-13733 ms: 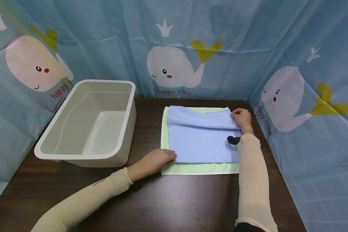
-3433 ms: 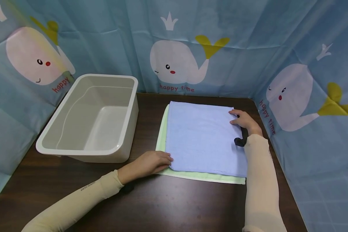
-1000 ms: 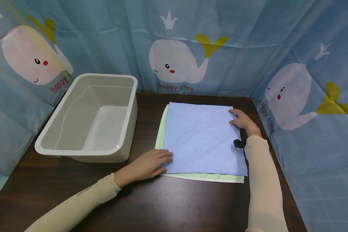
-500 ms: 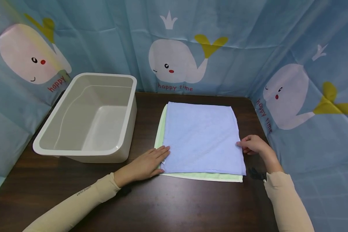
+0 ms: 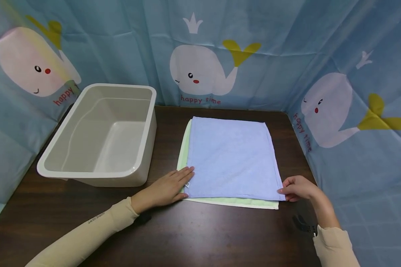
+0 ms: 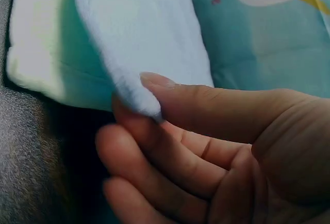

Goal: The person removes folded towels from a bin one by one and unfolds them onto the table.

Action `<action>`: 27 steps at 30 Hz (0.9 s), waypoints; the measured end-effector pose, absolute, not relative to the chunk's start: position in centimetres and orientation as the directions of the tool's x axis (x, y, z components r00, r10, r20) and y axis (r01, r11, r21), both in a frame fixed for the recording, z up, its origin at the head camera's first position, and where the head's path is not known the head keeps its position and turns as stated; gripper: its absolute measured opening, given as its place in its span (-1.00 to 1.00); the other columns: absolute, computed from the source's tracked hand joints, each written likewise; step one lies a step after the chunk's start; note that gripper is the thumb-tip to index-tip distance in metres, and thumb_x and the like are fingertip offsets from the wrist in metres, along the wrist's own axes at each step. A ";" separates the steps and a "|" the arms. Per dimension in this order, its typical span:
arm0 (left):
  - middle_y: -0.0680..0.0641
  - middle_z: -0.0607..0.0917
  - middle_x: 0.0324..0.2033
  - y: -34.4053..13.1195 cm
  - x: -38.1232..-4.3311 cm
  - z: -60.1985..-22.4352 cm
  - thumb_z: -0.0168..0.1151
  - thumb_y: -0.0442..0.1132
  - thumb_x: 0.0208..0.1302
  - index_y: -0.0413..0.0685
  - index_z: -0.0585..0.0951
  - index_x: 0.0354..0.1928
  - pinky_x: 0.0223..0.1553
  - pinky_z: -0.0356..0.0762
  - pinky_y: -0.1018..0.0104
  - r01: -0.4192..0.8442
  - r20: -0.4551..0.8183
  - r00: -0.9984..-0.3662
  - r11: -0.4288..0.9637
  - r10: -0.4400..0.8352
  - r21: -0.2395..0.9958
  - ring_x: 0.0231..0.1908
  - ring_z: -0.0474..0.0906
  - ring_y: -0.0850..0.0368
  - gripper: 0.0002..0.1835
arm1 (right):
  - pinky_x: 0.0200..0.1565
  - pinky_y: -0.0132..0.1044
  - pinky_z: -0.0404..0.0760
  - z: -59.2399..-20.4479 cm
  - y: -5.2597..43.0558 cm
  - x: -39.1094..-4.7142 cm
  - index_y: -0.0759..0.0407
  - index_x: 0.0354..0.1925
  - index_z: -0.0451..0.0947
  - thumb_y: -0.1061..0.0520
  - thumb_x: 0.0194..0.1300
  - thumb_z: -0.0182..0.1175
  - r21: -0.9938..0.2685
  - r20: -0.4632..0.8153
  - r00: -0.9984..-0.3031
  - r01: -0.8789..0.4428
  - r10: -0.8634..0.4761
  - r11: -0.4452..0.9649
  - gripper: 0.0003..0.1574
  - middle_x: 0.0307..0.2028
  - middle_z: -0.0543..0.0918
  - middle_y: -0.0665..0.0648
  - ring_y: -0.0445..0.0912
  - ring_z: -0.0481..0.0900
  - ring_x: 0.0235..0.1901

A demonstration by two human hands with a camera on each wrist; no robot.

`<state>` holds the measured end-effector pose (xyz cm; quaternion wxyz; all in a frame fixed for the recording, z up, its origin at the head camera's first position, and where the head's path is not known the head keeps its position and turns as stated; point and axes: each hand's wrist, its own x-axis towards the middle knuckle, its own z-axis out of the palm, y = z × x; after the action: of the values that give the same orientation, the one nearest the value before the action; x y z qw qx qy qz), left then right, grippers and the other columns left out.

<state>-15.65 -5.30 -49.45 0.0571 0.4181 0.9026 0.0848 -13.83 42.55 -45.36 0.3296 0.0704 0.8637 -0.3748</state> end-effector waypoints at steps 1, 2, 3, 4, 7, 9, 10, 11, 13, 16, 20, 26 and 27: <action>-0.09 0.11 0.47 -5.3 -15.7 -49.4 0.06 0.13 0.32 -0.12 0.12 0.44 0.38 0.23 0.00 0.741 -0.035 -0.647 0.640 0.761 0.202 0.47 0.05 0.02 -0.22 | -0.40 -0.26 0.67 -45.1 42.7 -13.6 0.32 -0.25 0.40 0.00 0.23 0.24 -0.620 -0.622 -0.768 0.369 -0.149 0.692 -0.60 -0.57 0.57 -0.02 -0.20 0.58 -0.53; -0.08 0.10 0.47 -5.3 -15.7 -49.4 0.06 0.13 0.32 -0.12 0.11 0.44 0.38 0.22 0.00 0.738 -0.039 -0.651 0.644 0.758 0.203 0.47 0.05 0.02 -0.21 | -0.42 -0.25 0.68 -44.9 42.8 -13.5 0.33 -0.24 0.36 0.03 0.24 0.22 -0.642 -0.621 -0.764 0.366 -0.176 0.674 -0.61 -0.58 0.56 -0.02 -0.20 0.59 -0.54; -0.08 0.10 0.48 -5.3 -15.7 -49.4 0.06 0.13 0.32 -0.12 0.11 0.44 0.38 0.22 0.00 0.734 -0.044 -0.654 0.647 0.755 0.208 0.47 0.05 0.02 -0.21 | -0.43 -0.25 0.68 -44.6 42.9 -13.3 0.33 -0.24 0.32 0.05 0.25 0.21 -0.657 -0.622 -0.757 0.366 -0.200 0.659 -0.62 -0.59 0.56 -0.01 -0.21 0.59 -0.56; -0.08 0.09 0.48 -5.3 -15.7 -49.4 0.06 0.13 0.31 -0.12 0.11 0.44 0.39 0.21 0.00 0.730 -0.048 -0.656 0.649 0.754 0.212 0.47 0.04 0.02 -0.21 | -0.45 -0.25 0.68 -44.5 42.9 -13.1 0.32 -0.25 0.29 0.07 0.26 0.20 -0.668 -0.625 -0.749 0.365 -0.222 0.648 -0.62 -0.60 0.55 0.00 -0.21 0.59 -0.58; -0.07 0.08 0.48 -5.4 -15.7 -49.3 0.06 0.15 0.31 -0.12 0.10 0.45 0.39 0.21 -0.01 0.722 -0.063 -0.660 0.656 0.748 0.219 0.48 0.02 0.00 -0.19 | -0.51 -0.27 0.66 -44.8 42.6 -12.7 0.27 -0.30 0.26 0.06 0.25 0.22 -0.641 -0.650 -0.726 0.366 -0.224 0.674 -0.63 -0.62 0.57 0.01 -0.22 0.59 -0.63; -0.08 0.07 0.48 -5.3 -15.6 -49.3 0.06 0.16 0.30 -0.12 0.09 0.45 0.39 0.20 -0.02 0.718 -0.070 -0.662 0.659 0.746 0.223 0.48 0.01 -0.04 -0.18 | -0.53 -0.28 0.63 -45.2 42.2 -12.5 0.24 -0.35 0.28 0.04 0.20 0.27 -0.590 -0.667 -0.723 0.366 -0.179 0.720 -0.61 -0.63 0.57 0.01 -0.20 0.58 -0.65; -0.08 0.06 0.49 -5.3 -15.5 -49.2 0.06 0.17 0.30 -0.12 0.08 0.45 0.39 0.19 -0.02 0.715 -0.073 -0.664 0.661 0.744 0.229 0.48 -0.01 -0.06 -0.17 | -0.53 -0.27 0.62 -45.4 41.9 -12.4 0.23 -0.37 0.30 0.03 0.17 0.30 -0.559 -0.670 -0.727 0.365 -0.147 0.745 -0.60 -0.64 0.58 0.02 -0.19 0.58 -0.65; -0.09 0.06 0.49 -5.3 -15.5 -49.2 0.07 0.17 0.29 -0.12 0.08 0.45 0.40 0.18 -0.02 0.711 -0.075 -0.667 0.663 0.742 0.235 0.48 -0.01 -0.09 -0.17 | -0.54 -0.27 0.60 -45.5 41.7 -12.4 0.22 -0.39 0.31 0.02 0.14 0.32 -0.528 -0.669 -0.734 0.359 -0.116 0.769 -0.59 -0.64 0.58 0.03 -0.17 0.57 -0.64; -0.13 0.05 0.48 -5.3 -15.4 -49.1 0.09 0.17 0.28 -0.13 0.08 0.45 0.40 0.17 -0.02 0.703 -0.075 -0.673 0.667 0.736 0.247 0.47 -0.02 -0.15 -0.15 | -0.53 -0.25 0.57 -45.6 41.4 -12.4 0.24 -0.38 0.33 0.02 0.10 0.36 -0.482 -0.657 -0.751 0.357 -0.061 0.800 -0.57 -0.63 0.58 0.05 -0.13 0.56 -0.62; -0.18 0.05 0.48 -5.4 -15.1 -49.0 0.13 0.16 0.26 -0.15 0.08 0.45 0.41 0.17 -0.01 0.688 -0.077 -0.683 0.675 0.726 0.265 0.46 -0.01 -0.20 -0.13 | -0.50 -0.22 0.55 -45.4 41.0 -12.6 0.31 -0.28 0.34 0.03 0.10 0.36 -0.467 -0.609 -0.793 0.335 -0.024 0.818 -0.53 -0.59 0.57 0.09 -0.08 0.55 -0.57; -0.20 0.05 0.47 -5.3 -14.9 -48.9 0.15 0.16 0.24 -0.17 0.08 0.44 0.39 0.20 -0.01 0.677 -0.089 -0.693 0.688 0.716 0.263 0.46 0.00 -0.20 -0.11 | -0.46 -0.22 0.54 -45.6 40.3 -13.4 0.40 -0.14 0.32 0.02 0.16 0.30 -0.485 -0.510 -0.860 0.287 0.000 0.826 -0.45 -0.50 0.55 0.14 -0.07 0.53 -0.50; -0.21 0.07 0.47 -5.1 -14.4 -48.9 0.16 0.17 0.22 -0.15 0.10 0.44 0.37 0.24 0.01 0.656 -0.109 -0.721 0.725 0.684 0.210 0.45 0.04 -0.19 -0.11 | -0.47 -0.28 0.44 -46.8 39.3 -15.1 0.39 -0.13 0.32 0.05 0.17 0.27 -0.434 -0.389 -0.920 0.232 0.052 0.871 -0.49 -0.51 0.48 0.14 -0.08 0.47 -0.49; -0.20 0.08 0.46 -5.0 -14.3 -48.9 0.16 0.17 0.22 -0.15 0.11 0.44 0.36 0.26 0.01 0.649 -0.114 -0.729 0.734 0.675 0.201 0.45 0.05 -0.19 -0.11 | -0.48 -0.29 0.42 -46.9 39.2 -15.4 0.38 -0.12 0.32 0.05 0.17 0.27 -0.424 -0.384 -0.921 0.233 0.059 0.875 -0.49 -0.51 0.48 0.14 -0.08 0.46 -0.50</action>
<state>-14.27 -5.05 -48.90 0.0898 0.3573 0.9267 0.0740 -15.42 39.21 -46.94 0.1827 0.0767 0.9509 -0.2379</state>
